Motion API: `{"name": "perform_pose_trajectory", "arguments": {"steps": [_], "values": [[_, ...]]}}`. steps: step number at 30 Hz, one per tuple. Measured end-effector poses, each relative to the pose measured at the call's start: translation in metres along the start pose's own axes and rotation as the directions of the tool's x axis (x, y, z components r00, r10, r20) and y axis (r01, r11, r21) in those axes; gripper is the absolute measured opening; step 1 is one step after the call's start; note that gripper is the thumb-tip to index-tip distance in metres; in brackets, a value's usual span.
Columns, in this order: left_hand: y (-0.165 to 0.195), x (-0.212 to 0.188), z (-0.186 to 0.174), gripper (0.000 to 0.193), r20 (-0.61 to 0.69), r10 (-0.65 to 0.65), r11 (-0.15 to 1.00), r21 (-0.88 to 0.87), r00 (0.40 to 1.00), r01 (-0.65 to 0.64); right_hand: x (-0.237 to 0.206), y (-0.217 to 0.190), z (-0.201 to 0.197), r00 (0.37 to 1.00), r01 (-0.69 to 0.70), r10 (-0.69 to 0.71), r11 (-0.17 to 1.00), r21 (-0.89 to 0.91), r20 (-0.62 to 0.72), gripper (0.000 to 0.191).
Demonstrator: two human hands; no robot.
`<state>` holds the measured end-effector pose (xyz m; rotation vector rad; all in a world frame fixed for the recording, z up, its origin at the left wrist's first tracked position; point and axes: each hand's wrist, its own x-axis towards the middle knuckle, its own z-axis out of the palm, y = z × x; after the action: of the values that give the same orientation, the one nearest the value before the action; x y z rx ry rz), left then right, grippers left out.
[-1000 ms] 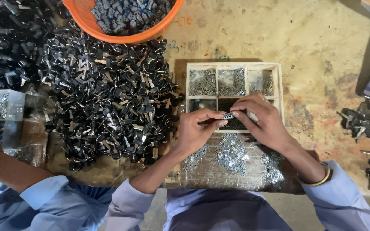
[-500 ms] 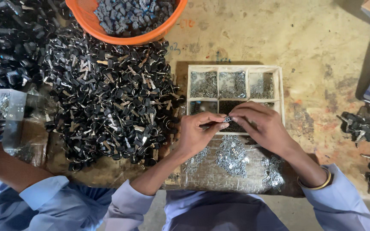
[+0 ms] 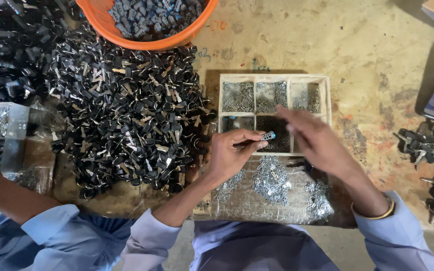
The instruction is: The person sits at a workbench assembling small electrical components by hand. They pick black plastic housings, insert small metal and blue plastic parts into each one, and place the finished assemblies into a compartmented tray, repeating the cycle continuously.
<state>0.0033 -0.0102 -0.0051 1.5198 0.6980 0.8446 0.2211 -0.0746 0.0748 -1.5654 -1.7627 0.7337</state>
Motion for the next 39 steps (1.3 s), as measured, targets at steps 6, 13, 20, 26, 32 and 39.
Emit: {"name": "perform_pose_trajectory", "arguments": {"steps": [6, 13, 20, 26, 32, 39], "values": [[0.004, 0.001, -0.002, 0.015, 0.01, 0.016, 1.0, -0.022, 1.0, -0.015, -0.023, -0.002, -0.036, 0.997, 0.061, -0.049, 0.972, -0.226, 0.059, 0.022], [0.024, -0.01, -0.009, 0.016, -0.051, 0.07, 0.997, -0.028, 0.996, -0.072, -0.079, -0.008, -0.018, 0.989, 0.048, 0.046, 0.794, -0.606, 0.139, 0.017], [0.031, -0.075, -0.014, 0.016, -0.105, 0.164, 0.985, 0.067, 0.981, -0.157, -0.133, 0.001, 0.017, 0.994, -0.081, 0.039, 0.881, -0.466, -0.1, 0.02], [0.028, -0.154, 0.008, 0.021, -0.175, 0.025, 0.997, -0.062, 0.984, -0.036, -0.178, -0.019, 0.06, 0.969, 0.027, -0.131, 0.898, -0.438, -0.208, 0.034], [0.023, -0.208, 0.035, 0.026, -0.147, -0.235, 0.968, -0.124, 0.961, 0.218, -0.2, -0.026, 0.076, 0.969, -0.047, -0.049, 0.926, -0.375, -0.242, 0.042], [0.003, -0.223, 0.051, 0.023, -0.163, -0.293, 0.949, -0.17, 0.942, 0.266, -0.215, -0.015, 0.083, 0.957, 0.041, -0.18, 0.861, -0.507, -0.227, 0.037]]}}
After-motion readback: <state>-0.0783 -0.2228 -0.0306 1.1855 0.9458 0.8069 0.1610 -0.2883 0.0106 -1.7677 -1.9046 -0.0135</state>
